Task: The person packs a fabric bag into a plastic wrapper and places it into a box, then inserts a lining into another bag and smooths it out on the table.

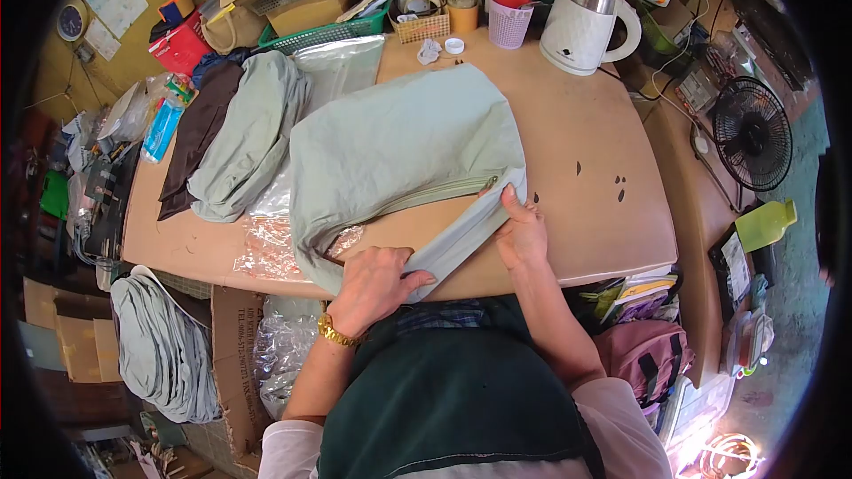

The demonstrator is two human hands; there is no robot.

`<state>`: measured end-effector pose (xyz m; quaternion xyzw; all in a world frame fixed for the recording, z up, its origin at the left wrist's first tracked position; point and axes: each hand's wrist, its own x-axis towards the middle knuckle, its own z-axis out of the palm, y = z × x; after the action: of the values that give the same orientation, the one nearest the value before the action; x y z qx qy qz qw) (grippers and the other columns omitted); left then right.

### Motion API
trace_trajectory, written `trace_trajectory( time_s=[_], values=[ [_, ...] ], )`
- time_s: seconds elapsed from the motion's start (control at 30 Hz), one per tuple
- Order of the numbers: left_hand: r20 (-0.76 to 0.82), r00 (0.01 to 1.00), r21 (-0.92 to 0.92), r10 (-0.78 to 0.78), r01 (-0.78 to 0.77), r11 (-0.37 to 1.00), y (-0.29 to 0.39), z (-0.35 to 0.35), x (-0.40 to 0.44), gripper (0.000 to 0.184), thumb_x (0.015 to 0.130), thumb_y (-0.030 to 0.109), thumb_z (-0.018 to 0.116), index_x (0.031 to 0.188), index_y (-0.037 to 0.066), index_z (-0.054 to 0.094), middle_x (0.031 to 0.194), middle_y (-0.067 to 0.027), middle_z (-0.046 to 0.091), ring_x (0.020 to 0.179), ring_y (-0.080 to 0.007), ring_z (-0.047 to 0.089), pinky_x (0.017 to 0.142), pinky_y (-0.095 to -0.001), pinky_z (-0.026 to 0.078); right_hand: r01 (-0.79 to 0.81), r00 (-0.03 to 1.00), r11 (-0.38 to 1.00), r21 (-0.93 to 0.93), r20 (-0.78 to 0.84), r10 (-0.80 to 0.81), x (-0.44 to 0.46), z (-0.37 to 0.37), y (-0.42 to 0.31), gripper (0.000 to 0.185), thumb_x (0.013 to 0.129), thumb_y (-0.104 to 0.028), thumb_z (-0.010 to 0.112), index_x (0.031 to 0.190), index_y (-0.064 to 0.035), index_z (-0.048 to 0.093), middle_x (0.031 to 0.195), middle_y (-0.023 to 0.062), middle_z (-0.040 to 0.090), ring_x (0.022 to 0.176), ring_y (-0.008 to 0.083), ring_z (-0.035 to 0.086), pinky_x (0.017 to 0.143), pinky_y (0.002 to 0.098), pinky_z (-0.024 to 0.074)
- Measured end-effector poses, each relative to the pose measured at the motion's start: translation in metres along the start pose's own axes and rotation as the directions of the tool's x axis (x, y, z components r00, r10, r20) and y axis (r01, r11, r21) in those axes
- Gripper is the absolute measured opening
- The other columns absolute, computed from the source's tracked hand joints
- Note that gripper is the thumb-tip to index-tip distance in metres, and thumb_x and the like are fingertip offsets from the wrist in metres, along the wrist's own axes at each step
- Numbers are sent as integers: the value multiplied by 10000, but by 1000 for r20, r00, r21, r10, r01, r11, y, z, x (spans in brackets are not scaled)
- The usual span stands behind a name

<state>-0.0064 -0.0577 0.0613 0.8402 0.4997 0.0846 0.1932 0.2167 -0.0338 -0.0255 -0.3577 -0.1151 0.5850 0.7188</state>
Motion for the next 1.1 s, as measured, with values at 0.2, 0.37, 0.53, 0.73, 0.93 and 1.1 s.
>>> trace_trajectory(
  time_s=[0.2,0.37,0.53,0.73,0.93,1.1],
  values=[
    [-56,998,-26,22,-23,999,-3,-5,-1,388,764,375,744,802,-2,662,721,-193,644,736,-379,645,647,-444,500,-32,999,999,39,-10,32,1,16,3,277,900,-147,672,1133,-35,574,1003,104,662,930,228,648,860,401,520],
    [-9,1000,-52,-22,22,998,1,1,2,387,743,385,762,778,10,675,677,-193,635,699,-378,646,635,-450,499,-53,997,988,-143,47,60,-17,24,5,314,887,-144,693,1145,-7,576,1012,100,665,937,222,640,861,393,510],
    [-72,997,-69,-22,17,997,7,1,5,407,782,419,731,773,17,668,651,-199,616,652,-389,629,597,-440,494,8,1000,998,-65,7,-7,-28,24,7,283,889,-130,691,1114,18,605,967,93,671,870,207,640,810,379,523],
    [-280,960,-150,26,-70,986,9,22,6,405,875,387,658,703,24,612,591,-189,580,597,-386,609,516,-443,467,-117,993,990,-74,-3,117,-32,-13,26,144,928,-140,641,1005,-22,610,958,82,664,880,156,632,804,333,515],
    [-290,957,-138,0,-42,990,14,13,14,390,883,354,654,690,26,568,591,-181,571,572,-385,595,506,-448,458,-229,896,954,-192,341,284,-74,-2,26,181,938,-161,627,1054,-22,624,1011,67,665,905,156,629,800,317,519],
    [-455,886,-217,89,-207,954,6,17,14,364,871,307,676,708,4,557,567,-199,514,558,-406,535,510,-444,412,-286,914,923,-258,216,344,-70,2,40,174,948,-153,612,1061,-24,643,965,33,676,858,110,624,751,293,520]
  ],
)
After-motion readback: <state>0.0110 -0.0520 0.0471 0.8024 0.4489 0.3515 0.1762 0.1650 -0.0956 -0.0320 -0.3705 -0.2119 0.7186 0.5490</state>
